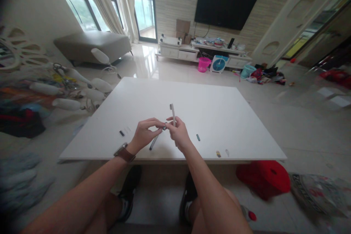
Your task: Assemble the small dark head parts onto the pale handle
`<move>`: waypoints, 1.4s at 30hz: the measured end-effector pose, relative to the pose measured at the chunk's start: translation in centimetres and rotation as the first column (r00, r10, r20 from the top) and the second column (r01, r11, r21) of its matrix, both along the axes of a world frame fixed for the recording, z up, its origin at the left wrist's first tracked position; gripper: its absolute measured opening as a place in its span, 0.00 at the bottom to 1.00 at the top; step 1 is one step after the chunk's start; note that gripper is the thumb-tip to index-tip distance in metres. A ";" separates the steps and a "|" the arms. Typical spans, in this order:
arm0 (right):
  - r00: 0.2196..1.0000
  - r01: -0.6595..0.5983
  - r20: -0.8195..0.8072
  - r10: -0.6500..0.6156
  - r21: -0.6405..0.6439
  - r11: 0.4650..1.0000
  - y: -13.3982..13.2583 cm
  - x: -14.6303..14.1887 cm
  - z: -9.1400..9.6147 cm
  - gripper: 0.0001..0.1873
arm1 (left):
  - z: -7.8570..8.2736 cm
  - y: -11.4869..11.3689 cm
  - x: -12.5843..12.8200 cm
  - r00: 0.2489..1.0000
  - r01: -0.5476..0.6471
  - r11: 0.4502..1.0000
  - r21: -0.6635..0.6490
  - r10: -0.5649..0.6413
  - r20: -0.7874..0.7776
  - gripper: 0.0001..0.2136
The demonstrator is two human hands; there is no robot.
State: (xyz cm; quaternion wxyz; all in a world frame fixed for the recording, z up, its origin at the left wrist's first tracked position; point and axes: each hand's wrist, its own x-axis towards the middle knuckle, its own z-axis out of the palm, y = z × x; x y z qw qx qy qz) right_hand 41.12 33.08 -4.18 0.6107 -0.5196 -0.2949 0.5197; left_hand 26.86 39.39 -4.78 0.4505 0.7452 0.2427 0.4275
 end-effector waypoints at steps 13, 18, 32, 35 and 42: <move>0.868 -0.010 0.491 -0.070 0.157 0.988 0.3 0.4 -1.9 0.15 | -1.5 1.2 0.5 0.979 0.199 0.731 -0.652 -0.119 0.166 0.09; 0.843 0.006 0.533 -0.067 0.116 0.993 0.3 0.6 -1.8 0.16 | -1.7 1.4 0.6 0.980 0.179 0.708 -0.684 -0.071 0.183 0.10; 0.629 -0.132 0.777 0.029 0.069 0.989 -0.8 0.4 -0.4 0.19 | -1.6 1.9 0.7 0.900 0.150 0.654 -0.741 0.219 0.376 0.09; 0.633 -0.087 0.774 -0.022 0.100 0.991 -0.8 0.4 -0.2 0.18 | -1.7 1.9 0.7 0.905 0.150 0.658 -0.738 0.209 0.370 0.09; 0.665 -0.087 0.746 -0.032 0.119 0.989 -0.6 0.4 -0.3 0.19 | -1.7 1.9 0.8 0.906 0.158 0.662 -0.733 0.197 0.374 0.09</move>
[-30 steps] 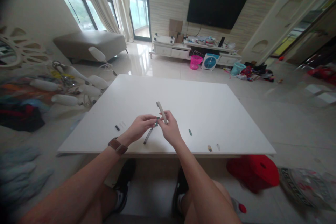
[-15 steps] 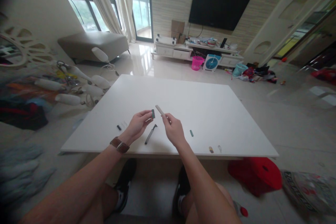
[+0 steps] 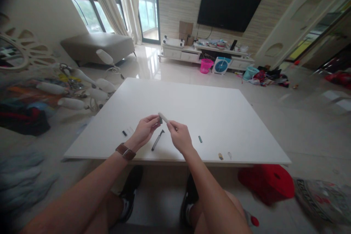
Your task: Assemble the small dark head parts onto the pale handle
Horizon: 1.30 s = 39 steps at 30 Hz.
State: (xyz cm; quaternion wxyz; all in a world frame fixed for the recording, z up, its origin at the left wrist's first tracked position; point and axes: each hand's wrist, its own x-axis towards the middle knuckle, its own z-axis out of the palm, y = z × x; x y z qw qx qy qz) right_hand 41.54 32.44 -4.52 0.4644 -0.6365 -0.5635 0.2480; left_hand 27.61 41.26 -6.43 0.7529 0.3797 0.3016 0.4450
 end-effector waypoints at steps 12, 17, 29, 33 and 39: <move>1.000 -0.010 0.005 0.010 -0.010 1.000 0.2 -0.1 0.0 0.19 | 0.3 -0.3 0.0 1.000 0.018 1.000 0.002 -0.018 -0.010 0.09; 0.999 0.051 0.006 -0.051 0.008 0.999 0.2 0.1 0.0 0.20 | 0.3 -0.3 0.1 0.999 0.018 1.000 -0.025 -0.019 -0.026 0.11; 1.000 -0.002 -0.019 0.002 -0.014 1.000 0.2 0.1 -0.1 0.20 | 0.0 -0.3 -0.1 0.998 0.064 0.998 -0.029 -0.065 -0.011 0.10; 1.000 0.004 -0.022 -0.005 -0.003 1.000 0.2 0.1 -0.2 0.20 | -0.1 -0.3 0.0 0.998 0.067 0.997 -0.034 -0.067 0.006 0.10; 1.000 -0.012 -0.014 0.011 -0.049 0.999 0.1 0.4 0.0 0.20 | 0.1 -0.1 -0.3 1.000 0.014 0.997 -0.074 -0.013 0.011 0.10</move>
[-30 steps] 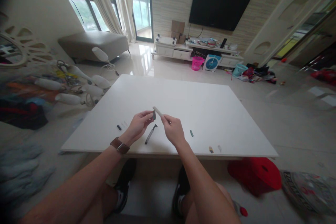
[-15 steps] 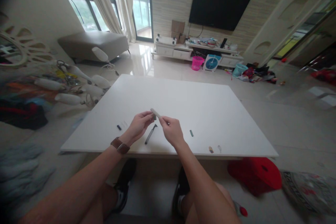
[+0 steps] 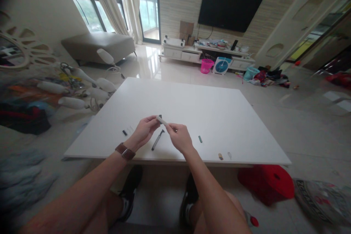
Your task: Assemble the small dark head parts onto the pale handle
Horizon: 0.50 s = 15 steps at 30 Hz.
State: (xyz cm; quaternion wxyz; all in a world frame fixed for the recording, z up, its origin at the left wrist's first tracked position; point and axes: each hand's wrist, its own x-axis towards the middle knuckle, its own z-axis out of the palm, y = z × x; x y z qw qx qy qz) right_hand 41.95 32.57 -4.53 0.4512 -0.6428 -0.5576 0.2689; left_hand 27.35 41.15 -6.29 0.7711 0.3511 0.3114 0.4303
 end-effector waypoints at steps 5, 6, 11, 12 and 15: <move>0.999 0.050 -0.012 -0.049 0.015 0.999 0.0 0.0 0.0 0.20 | 0.1 0.4 -0.2 0.999 -0.050 0.999 -0.011 0.051 0.018 0.10; 0.999 0.036 -0.008 -0.036 0.008 0.999 0.0 0.0 0.0 0.20 | 0.1 0.4 -0.2 0.998 -0.053 0.999 -0.011 0.053 0.021 0.10; 1.000 -0.024 -0.009 0.024 0.004 1.000 -0.2 -0.4 0.0 0.20 | -0.1 0.5 -0.2 0.996 -0.078 0.997 -0.021 0.079 0.038 0.10; 1.000 -0.001 -0.006 0.001 0.009 1.000 -0.2 -0.4 0.0 0.20 | -0.1 0.5 -0.2 0.996 -0.077 0.997 -0.020 0.078 0.033 0.11; 1.000 0.001 0.010 -0.001 -0.013 1.000 -0.2 -0.4 0.0 0.20 | 0.0 0.5 -0.2 0.996 -0.087 0.996 -0.016 0.088 0.021 0.11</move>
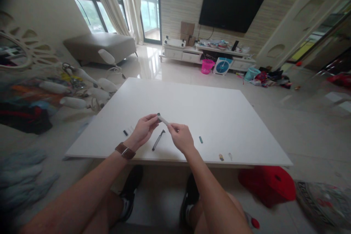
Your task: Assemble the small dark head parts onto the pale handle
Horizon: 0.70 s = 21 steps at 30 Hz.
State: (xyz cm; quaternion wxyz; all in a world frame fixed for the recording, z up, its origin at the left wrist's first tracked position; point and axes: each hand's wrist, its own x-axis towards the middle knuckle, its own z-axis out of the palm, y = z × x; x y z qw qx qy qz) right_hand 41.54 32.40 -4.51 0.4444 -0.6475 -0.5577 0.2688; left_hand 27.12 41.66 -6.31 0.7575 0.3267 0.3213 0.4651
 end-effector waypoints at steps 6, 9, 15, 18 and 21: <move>1.000 0.015 -0.017 -0.015 0.011 1.000 0.0 0.0 -0.1 0.20 | 0.1 0.1 -0.1 1.000 -0.018 1.000 -0.001 0.018 -0.008 0.11; 1.000 -0.028 0.011 0.028 -0.011 1.000 -0.1 0.0 -0.1 0.20 | 0.0 0.2 -0.1 1.000 -0.024 1.000 0.013 0.024 -0.006 0.11; 1.000 0.028 0.008 -0.028 0.011 1.000 0.0 0.2 0.0 0.21 | -0.1 0.2 -0.1 0.999 -0.024 1.000 0.016 0.025 -0.028 0.12; 0.999 -0.041 -0.010 0.040 -0.012 0.999 -0.1 0.0 0.1 0.20 | -0.1 0.3 -0.1 0.999 -0.035 0.999 0.019 0.035 -0.014 0.11; 0.998 -0.017 -0.061 0.018 0.014 1.000 0.0 0.0 0.2 0.20 | 0.0 0.1 -0.1 0.999 -0.027 0.999 0.028 0.027 -0.025 0.11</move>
